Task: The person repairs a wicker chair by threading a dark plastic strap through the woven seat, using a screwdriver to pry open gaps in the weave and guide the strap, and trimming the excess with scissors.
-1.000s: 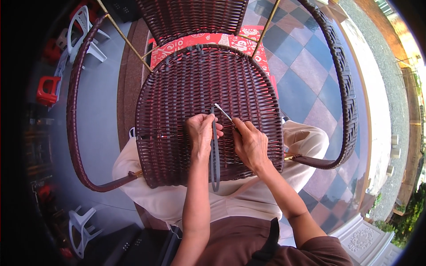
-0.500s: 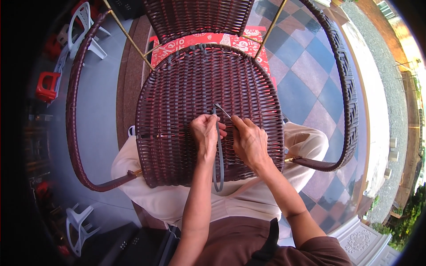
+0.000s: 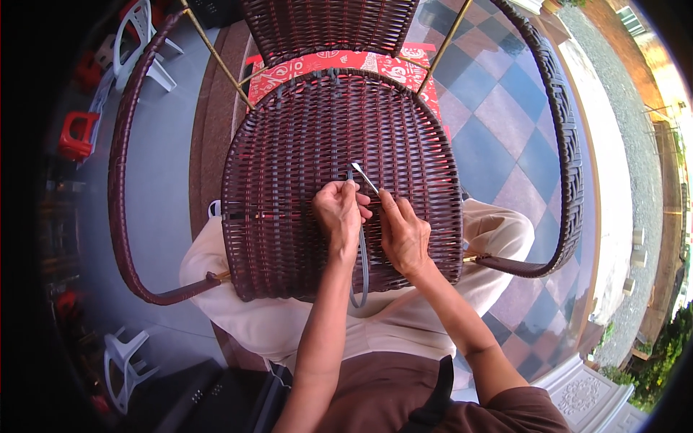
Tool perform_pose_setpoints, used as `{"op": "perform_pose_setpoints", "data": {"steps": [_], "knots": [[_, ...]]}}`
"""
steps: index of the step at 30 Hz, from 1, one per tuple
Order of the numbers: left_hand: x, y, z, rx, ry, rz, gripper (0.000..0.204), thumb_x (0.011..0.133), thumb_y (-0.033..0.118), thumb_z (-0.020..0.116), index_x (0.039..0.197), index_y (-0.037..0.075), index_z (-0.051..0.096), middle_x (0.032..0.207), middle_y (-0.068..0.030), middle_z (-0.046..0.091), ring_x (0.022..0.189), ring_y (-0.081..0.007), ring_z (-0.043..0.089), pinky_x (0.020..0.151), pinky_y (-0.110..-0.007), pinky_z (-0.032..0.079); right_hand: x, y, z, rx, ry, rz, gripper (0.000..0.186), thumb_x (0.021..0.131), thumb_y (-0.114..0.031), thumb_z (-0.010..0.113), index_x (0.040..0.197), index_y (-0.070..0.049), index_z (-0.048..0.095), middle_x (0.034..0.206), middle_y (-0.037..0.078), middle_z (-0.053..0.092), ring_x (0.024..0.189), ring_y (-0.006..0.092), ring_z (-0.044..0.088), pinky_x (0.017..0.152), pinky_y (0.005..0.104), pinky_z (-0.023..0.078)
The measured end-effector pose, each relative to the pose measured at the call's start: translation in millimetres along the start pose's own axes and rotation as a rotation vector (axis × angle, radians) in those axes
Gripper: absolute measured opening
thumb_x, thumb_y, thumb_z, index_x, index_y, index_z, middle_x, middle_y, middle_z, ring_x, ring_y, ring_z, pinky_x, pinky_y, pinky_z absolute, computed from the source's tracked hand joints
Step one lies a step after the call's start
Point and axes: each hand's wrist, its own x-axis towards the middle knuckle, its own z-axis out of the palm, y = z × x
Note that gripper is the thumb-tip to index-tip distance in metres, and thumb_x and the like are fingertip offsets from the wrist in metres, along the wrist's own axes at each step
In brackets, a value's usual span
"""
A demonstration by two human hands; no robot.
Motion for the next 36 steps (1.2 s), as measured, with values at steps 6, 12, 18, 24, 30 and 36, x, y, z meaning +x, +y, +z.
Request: {"op": "perform_pose_setpoints", "data": {"steps": [6,12,18,24,30,36], "knots": [[7,6,-2,0.000,-0.006,-0.050,0.021,0.086,0.017,0.052,0.077,-0.001,0.056,0.057,-0.0083,0.057,0.037,-0.0102,0.049,0.034,-0.020,0.035,0,0,0,-0.004,0.002,-0.001,0.045,0.074,-0.002,0.057,0.118,-0.006,0.050,0.075,0.009,0.048,0.054,0.0253,0.054,0.043,0.0355,0.043],[10,10,-5,0.089,-0.029,-0.086,0.021,0.086,0.018,0.052,0.075,0.000,0.057,0.058,-0.0071,0.057,0.038,-0.0100,0.049,0.036,-0.020,0.035,6,-11,-15,0.052,-0.068,0.123,0.033,0.077,-0.006,0.057,0.110,-0.010,0.054,0.074,0.011,0.052,0.054,0.0310,0.055,0.046,0.0396,0.043],[12,12,-2,0.087,-0.012,-0.088,0.020,0.085,0.014,0.051,0.075,-0.003,0.056,0.057,-0.0100,0.056,0.036,-0.0121,0.049,0.032,-0.021,0.035,27,-15,-37,0.038,-0.091,0.140,0.027,0.077,-0.008,0.057,0.104,-0.008,0.057,0.072,0.011,0.054,0.056,0.0316,0.057,0.047,0.0402,0.044],[14,15,-3,0.078,-0.034,-0.091,0.019,0.084,0.012,0.052,0.072,-0.003,0.055,0.055,-0.0100,0.056,0.035,-0.0124,0.048,0.032,-0.021,0.035,36,-11,-32,0.019,-0.167,0.109,0.021,0.078,-0.007,0.055,0.099,-0.008,0.055,0.071,0.013,0.054,0.055,0.0333,0.056,0.047,0.0418,0.044],[14,17,-6,0.090,-0.039,-0.079,0.018,0.083,0.010,0.053,0.070,-0.002,0.055,0.054,-0.0091,0.055,0.035,-0.0117,0.048,0.030,-0.020,0.033,33,-14,-23,0.006,-0.156,0.131,0.029,0.077,-0.003,0.057,0.106,-0.007,0.057,0.071,0.010,0.052,0.058,0.0288,0.055,0.049,0.0370,0.042],[14,21,-8,0.140,-0.069,-0.089,0.019,0.083,0.013,0.053,0.070,0.000,0.055,0.053,-0.0055,0.054,0.035,-0.0091,0.046,0.031,-0.019,0.032,15,-2,-1,-0.007,0.007,0.039,0.035,0.077,-0.001,0.057,0.111,-0.005,0.056,0.069,0.008,0.048,0.052,0.0242,0.052,0.043,0.0339,0.040]]}}
